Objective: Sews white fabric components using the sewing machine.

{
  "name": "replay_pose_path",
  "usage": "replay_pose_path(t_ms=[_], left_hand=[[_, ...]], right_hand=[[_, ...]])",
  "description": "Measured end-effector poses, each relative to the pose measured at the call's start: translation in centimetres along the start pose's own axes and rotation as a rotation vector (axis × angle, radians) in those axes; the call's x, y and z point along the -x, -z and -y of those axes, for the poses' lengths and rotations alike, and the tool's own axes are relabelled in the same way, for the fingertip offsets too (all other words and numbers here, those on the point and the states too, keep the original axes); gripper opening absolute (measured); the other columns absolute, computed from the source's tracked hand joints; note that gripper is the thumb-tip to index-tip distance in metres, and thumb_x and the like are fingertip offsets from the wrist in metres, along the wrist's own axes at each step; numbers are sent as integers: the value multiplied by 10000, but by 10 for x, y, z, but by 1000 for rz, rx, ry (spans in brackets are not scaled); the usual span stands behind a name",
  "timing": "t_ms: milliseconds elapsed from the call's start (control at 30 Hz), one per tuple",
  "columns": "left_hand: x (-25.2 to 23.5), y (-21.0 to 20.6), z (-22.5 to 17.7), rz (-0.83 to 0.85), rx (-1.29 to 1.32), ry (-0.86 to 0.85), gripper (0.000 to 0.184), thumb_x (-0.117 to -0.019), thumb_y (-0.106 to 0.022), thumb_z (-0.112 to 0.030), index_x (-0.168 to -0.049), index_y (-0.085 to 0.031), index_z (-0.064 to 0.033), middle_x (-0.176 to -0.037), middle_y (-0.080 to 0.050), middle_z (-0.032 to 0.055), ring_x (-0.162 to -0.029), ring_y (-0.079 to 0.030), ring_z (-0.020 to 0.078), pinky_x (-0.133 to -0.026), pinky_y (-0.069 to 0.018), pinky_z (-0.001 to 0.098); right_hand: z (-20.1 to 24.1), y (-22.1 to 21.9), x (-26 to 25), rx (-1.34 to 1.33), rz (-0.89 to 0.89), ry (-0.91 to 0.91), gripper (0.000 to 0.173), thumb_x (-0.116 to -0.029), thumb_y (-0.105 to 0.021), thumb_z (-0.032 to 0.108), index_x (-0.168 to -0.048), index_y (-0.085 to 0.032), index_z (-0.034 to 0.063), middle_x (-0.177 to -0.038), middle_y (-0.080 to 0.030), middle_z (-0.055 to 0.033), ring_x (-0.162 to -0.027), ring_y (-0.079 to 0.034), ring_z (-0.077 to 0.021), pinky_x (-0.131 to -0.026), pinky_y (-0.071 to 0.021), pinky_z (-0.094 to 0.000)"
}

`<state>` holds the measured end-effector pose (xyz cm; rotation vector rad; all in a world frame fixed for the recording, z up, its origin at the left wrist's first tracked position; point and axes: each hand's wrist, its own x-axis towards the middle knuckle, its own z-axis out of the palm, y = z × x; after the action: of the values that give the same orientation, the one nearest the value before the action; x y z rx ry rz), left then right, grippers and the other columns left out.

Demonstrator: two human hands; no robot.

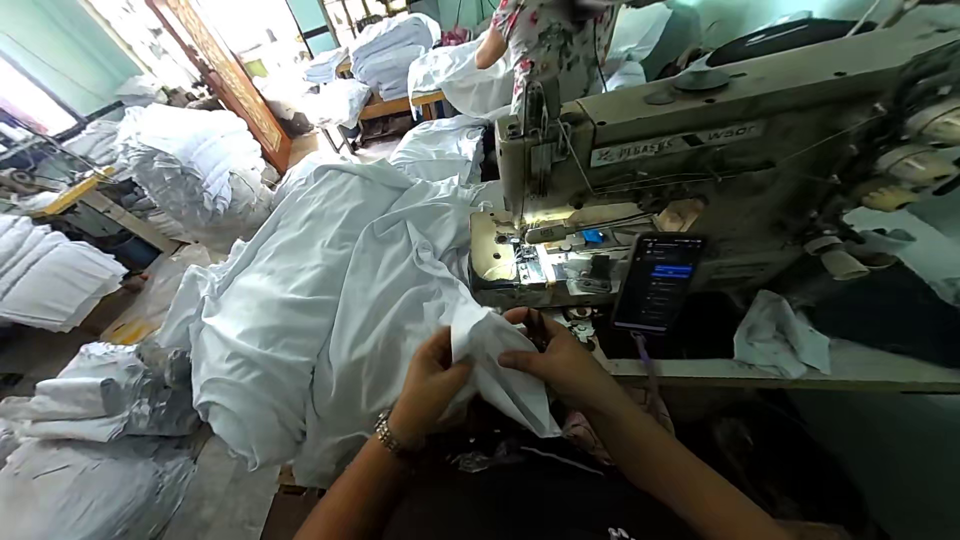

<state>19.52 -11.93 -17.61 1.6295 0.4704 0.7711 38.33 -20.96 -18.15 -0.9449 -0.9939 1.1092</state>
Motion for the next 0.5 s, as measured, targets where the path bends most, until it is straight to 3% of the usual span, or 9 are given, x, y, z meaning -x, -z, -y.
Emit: replay_pose_path(t_ms=[67,133,167,233,267,300,400,500], left_hand=[[-3,10,2,25,-136,5,338,-880,-608,53,-1208,-528,46,-1062,-694,83,-911,-702,129,-812,-610,325],[-5,10,6,-58,-559,-71,260,-866,-663,-25,-1117,-635,37,-962,-698,89,-806,-675,133,-723,-583,312],[-5,14,1,-144,-791,-146,222,-860,-671,-28,-1076,-676,22,-973,-700,121,-816,-680,191,-725,-586,372],[-1,33,-14,-320,-1015,-252,216,-850,-650,11,-1062,-687,15,-1050,-703,168,-908,-702,266,-784,-597,444],[3,41,-17,-378,-1039,-284,223,-836,-637,24,-1054,-682,13,-1044,-701,163,-899,-696,256,-776,-592,429],[6,45,-17,-398,-1047,-301,226,-825,-634,30,-1045,-682,6,-1028,-702,152,-883,-694,242,-760,-591,410],[17,38,-3,-275,-1039,-281,369,-786,-655,79,-1143,-685,-9,-1164,-674,183,-1070,-681,292,-904,-587,431],[33,43,15,-160,-1086,-178,643,-771,-704,99,-1389,-598,-45,-1416,-533,287,-1263,-586,425,-1010,-536,539]], right_hand=[[0,-3,5,160,74,38,492,-828,-823,131,-1265,-607,62,-870,-693,40,-726,-654,-32,-669,-577,-212],[-7,-8,7,408,89,141,366,-895,-766,205,-1217,-657,70,-785,-617,44,-634,-545,-11,-590,-485,-185],[-9,-6,7,598,17,215,306,-920,-722,206,-1193,-685,71,-822,-647,2,-655,-571,-47,-607,-511,-220],[-11,11,8,949,-209,327,231,-906,-672,112,-1118,-712,28,-948,-699,-122,-773,-672,-208,-696,-591,-398],[-15,20,9,1030,-307,361,200,-882,-670,83,-1064,-705,9,-951,-690,-151,-786,-677,-247,-695,-591,-433],[-18,24,10,1055,-377,388,180,-862,-663,83,-1022,-696,9,-933,-677,-144,-770,-662,-233,-678,-580,-406],[-16,19,12,808,-418,360,155,-855,-663,85,-996,-683,22,-888,-669,-61,-714,-616,-97,-631,-547,-259],[1,23,14,129,-345,54,89,-909,-683,18,-992,-662,42,-746,-672,-2,-512,-557,-29,-457,-469,-171]])
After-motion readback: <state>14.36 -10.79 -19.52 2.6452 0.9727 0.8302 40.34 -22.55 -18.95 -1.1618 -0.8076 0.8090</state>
